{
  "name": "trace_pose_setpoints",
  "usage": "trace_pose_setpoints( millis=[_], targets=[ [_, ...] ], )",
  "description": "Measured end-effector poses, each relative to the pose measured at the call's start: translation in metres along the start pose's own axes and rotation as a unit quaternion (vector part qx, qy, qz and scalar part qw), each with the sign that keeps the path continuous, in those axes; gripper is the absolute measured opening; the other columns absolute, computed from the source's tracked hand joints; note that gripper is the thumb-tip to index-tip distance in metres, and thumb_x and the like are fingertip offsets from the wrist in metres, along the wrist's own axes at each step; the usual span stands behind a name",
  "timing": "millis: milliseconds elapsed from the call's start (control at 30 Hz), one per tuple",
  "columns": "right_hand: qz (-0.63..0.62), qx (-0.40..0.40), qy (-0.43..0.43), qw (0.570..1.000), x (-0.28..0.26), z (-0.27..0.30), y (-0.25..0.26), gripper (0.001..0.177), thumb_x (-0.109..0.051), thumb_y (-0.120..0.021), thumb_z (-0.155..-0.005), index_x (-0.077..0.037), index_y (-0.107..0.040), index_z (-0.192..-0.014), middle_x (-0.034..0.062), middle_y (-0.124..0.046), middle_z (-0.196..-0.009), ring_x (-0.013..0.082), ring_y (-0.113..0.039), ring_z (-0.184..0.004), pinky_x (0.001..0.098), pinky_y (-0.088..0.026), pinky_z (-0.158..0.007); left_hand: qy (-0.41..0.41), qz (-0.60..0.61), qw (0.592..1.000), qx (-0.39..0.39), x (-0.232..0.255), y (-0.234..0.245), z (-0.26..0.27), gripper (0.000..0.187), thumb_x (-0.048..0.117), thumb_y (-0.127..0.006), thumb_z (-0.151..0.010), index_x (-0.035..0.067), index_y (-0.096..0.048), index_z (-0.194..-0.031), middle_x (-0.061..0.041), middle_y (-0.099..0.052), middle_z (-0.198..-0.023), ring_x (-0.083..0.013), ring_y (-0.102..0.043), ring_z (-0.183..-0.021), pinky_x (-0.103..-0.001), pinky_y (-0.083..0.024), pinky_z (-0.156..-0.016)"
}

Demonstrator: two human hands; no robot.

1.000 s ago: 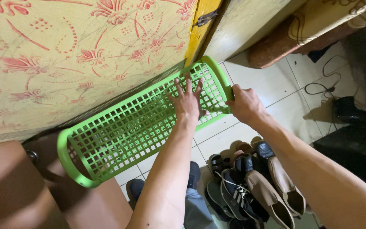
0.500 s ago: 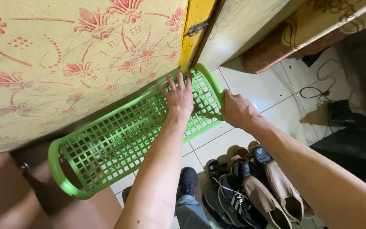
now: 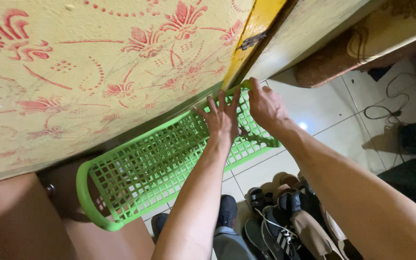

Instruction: The person assembles a green plastic shoe rack by inserting rods into grid panels and attaching curved side pieces. After positioning the rack, they place several pairs of shoes onto the shelves.

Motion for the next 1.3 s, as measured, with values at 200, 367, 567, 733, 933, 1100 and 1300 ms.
trace_pose_setpoints(
  millis=[200, 367, 567, 733, 933, 1100, 1300],
  targets=[
    [0.012, 0.036, 0.021, 0.999, -0.005, -0.002, 0.001, 0.033, -0.022, -0.05, -0.105, -0.013, -0.05, -0.136, 0.0279, -0.07, -0.087, 0.0535, -0.066, -0.075, 0.0631, -0.05, -0.068, -0.025, -0.02, 0.994, 0.101, -0.005, -0.019, -0.011, 0.14, 0.045, -0.099, -0.054, 0.045, -0.009, -0.161, -0.019, -0.023, -0.16, -0.0503, -0.028, -0.144, -0.091, -0.015, -0.103],
    [0.047, -0.011, -0.043, 0.998, -0.008, -0.007, -0.002, 0.029, -0.027, -0.047, -0.107, -0.013, -0.048, -0.133, 0.0267, -0.07, -0.091, 0.0517, -0.066, -0.075, 0.0633, -0.05, -0.067, -0.022, 0.033, 0.996, 0.074, -0.006, -0.002, -0.002, 0.137, 0.042, -0.099, -0.054, 0.045, -0.013, -0.16, -0.017, -0.018, -0.164, -0.0489, -0.024, -0.149, -0.089, -0.014, -0.108],
    [-0.102, 0.054, 0.097, 0.989, 0.024, 0.01, 0.001, 0.041, -0.031, -0.046, -0.109, -0.002, -0.042, -0.137, 0.0245, -0.069, -0.082, 0.0476, -0.066, -0.073, 0.0582, -0.049, -0.065, -0.002, -0.008, 0.995, 0.098, 0.003, -0.014, -0.001, 0.107, 0.023, -0.082, -0.081, 0.046, -0.015, -0.162, -0.015, -0.006, -0.168, -0.051, -0.014, -0.151, -0.09, -0.011, -0.107],
    [-0.207, -0.056, -0.126, 0.969, 0.027, 0.053, 0.013, 0.039, -0.041, -0.043, -0.107, -0.004, -0.049, -0.117, 0.0209, -0.061, -0.066, 0.041, -0.063, -0.06, 0.0523, -0.049, -0.06, -0.024, 0.026, 0.998, 0.056, 0.023, -0.012, 0.03, 0.104, -0.003, -0.065, -0.084, 0.047, -0.019, -0.162, -0.012, 0.01, -0.174, -0.0492, 0.004, -0.155, -0.088, -0.006, -0.108],
    [-0.204, 0.068, -0.028, 0.976, 0.043, 0.06, -0.008, 0.041, -0.039, -0.045, -0.111, -0.001, -0.053, -0.097, 0.0209, -0.057, -0.066, 0.0404, -0.057, -0.062, 0.0516, -0.046, -0.061, -0.021, 0.023, 0.999, 0.044, 0.032, -0.004, 0.055, 0.102, -0.003, -0.059, -0.086, 0.047, -0.014, -0.162, -0.007, 0.011, -0.173, -0.0481, 0.012, -0.155, -0.088, -0.007, -0.108],
    [-0.184, 0.106, -0.016, 0.977, 0.043, 0.062, -0.021, 0.04, -0.036, -0.046, -0.112, 0.0, -0.051, -0.094, 0.026, -0.062, -0.074, 0.0496, -0.06, -0.072, 0.056, -0.045, -0.065, -0.025, 0.018, 0.999, 0.038, 0.026, -0.018, 0.049, 0.099, 0.015, -0.066, -0.086, 0.045, -0.013, -0.164, -0.008, 0.009, -0.172, -0.0474, 0.01, -0.154, -0.087, -0.008, -0.109],
    [-0.086, 0.124, -0.02, 0.988, 0.037, 0.061, -0.024, 0.034, -0.033, -0.047, -0.113, -0.002, -0.053, -0.099, 0.0293, -0.062, -0.072, 0.0555, -0.058, -0.073, 0.0626, -0.043, -0.07, -0.036, -0.019, 0.988, 0.147, 0.014, -0.058, 0.046, 0.088, 0.012, -0.067, -0.091, 0.042, -0.025, -0.162, -0.011, 0.0, -0.173, -0.046, 0.0, -0.155, -0.084, -0.011, -0.11]
  ],
)
Point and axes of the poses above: each hand's wrist, its own z-axis away from the middle knuckle, its own y-axis out of the back of the hand, x = y × z, the point moved 1 cm from there along -z, towards the middle knuckle
